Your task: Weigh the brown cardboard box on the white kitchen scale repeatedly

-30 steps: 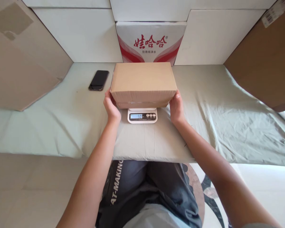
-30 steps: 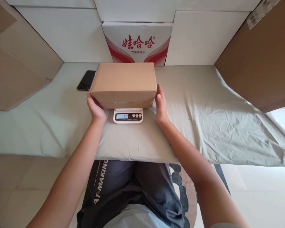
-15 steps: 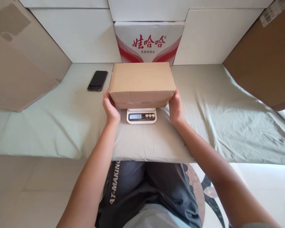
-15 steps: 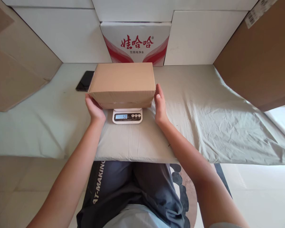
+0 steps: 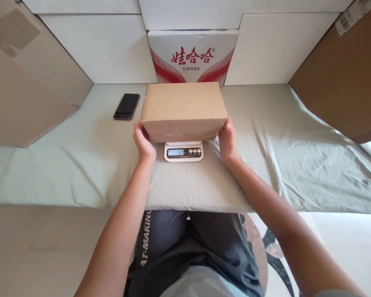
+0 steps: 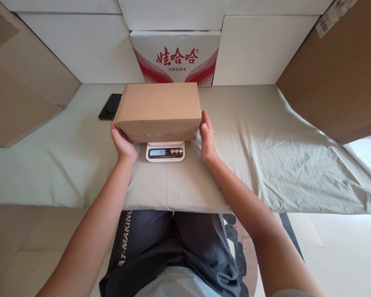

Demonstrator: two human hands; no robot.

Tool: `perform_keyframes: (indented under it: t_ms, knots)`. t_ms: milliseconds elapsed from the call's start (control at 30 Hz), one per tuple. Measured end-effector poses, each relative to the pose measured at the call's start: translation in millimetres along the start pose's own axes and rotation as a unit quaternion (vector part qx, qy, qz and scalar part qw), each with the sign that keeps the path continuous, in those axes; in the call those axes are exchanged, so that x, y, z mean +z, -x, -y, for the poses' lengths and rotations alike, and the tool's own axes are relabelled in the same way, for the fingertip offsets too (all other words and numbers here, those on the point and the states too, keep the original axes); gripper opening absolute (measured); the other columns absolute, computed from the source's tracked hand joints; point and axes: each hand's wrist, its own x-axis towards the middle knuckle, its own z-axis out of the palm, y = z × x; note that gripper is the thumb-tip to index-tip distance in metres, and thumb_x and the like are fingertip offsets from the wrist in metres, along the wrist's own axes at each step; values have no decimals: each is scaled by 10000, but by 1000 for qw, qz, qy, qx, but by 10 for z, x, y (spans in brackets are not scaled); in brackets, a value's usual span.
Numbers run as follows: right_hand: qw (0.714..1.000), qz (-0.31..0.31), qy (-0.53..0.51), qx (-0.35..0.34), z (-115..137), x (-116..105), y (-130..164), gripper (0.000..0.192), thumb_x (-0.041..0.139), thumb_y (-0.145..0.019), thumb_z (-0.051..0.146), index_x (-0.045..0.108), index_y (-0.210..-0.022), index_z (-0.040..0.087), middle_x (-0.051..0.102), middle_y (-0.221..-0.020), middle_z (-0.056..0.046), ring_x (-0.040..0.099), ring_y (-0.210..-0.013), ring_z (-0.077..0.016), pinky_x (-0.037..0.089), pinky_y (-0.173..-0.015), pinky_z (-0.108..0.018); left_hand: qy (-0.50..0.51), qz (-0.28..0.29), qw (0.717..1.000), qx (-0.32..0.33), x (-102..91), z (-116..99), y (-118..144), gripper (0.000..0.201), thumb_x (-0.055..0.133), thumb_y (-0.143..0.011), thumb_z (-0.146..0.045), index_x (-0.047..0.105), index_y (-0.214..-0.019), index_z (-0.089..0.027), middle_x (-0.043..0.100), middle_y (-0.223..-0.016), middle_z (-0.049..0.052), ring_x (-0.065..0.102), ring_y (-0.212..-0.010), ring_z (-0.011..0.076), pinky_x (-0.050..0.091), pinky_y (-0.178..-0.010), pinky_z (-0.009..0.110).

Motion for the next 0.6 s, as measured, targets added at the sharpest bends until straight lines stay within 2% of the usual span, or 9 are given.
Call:
perform_keyframes:
  t_ms: [167,433,600]
  knots:
    - [1000,-2,-7,1,6,5,3,920,592,-886,954,545,-1657,454,451,-1880,70,302,-1827,-324,260,-1531,-590,-5,-1,1000,0,-27,37,-21,886,383,-953,-1025,752,-1009,-221,818,-1188,135,701,-1454,321,589,-1215,394]
    - [1000,3,-21,-2,12,17,14,870,602,-908,919,575,-1638,447,468,-1871,78,298,-1828,-324,241,-1539,-579,20,-22,999,12,-6,26,13,739,544,-958,-946,657,-839,-226,801,-1018,85,761,-1268,258,618,-1057,300]
    - [999,7,-30,-13,8,48,35,781,593,-955,861,618,-1608,435,518,-1841,62,310,-1823,-334,254,-1533,-586,-2,-3,1000,23,-60,6,67,771,554,-939,-964,750,-948,-219,811,-1045,95,773,-1245,268,620,-1003,305]
